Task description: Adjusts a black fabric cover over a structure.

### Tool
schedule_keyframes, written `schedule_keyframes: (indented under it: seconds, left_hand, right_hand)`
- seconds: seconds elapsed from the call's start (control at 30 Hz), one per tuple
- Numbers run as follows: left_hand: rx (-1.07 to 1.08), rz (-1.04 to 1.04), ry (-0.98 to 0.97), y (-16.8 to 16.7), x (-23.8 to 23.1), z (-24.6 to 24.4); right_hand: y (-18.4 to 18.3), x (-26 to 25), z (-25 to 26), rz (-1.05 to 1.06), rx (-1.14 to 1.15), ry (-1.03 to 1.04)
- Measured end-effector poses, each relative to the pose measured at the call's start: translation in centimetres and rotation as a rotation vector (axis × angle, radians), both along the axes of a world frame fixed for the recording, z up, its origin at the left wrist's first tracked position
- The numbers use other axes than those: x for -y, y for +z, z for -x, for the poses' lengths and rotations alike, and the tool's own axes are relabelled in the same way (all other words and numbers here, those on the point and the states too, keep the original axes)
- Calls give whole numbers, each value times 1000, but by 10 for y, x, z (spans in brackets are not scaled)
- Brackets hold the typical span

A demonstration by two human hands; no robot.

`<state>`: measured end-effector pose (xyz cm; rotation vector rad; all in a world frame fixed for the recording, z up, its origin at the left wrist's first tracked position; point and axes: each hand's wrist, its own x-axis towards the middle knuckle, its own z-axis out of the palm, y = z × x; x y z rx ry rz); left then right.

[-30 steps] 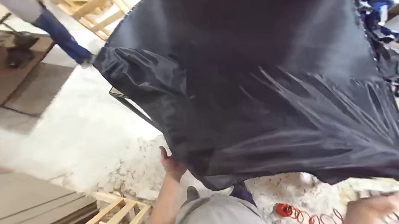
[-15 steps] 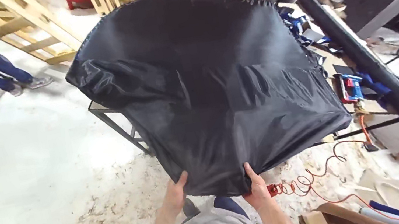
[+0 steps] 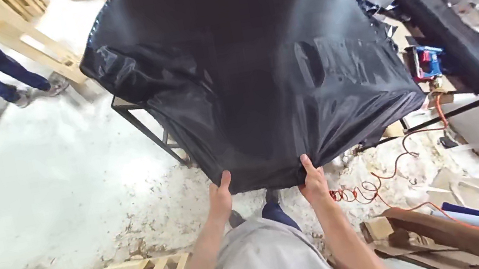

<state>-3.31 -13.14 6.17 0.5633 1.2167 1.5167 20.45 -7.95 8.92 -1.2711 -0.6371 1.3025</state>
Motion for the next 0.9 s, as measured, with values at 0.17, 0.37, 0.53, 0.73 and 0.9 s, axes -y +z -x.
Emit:
schedule_keyframes:
  seconds: [0.17,0.37,0.53,0.73,0.9]
  left_hand:
    - [0,-20,-6,-18,-1,-4]
    - [-7,12,-30,-35,-6,-1]
    - [-4,-8,-51,-37,-9,-1]
    - [32,8,-52,-29,-6,-8]
    - [35,-50,-90,-27,-5,-16]
  right_hand:
    - [-18,-2,-5,-20,13,24]
    - [-34,-8,5,159,-208,-36]
    - [-31,5,26,204,-555,63]
    - [-34,24,35,112,-242,68]
    - [-37,31,25,2,-106,84]
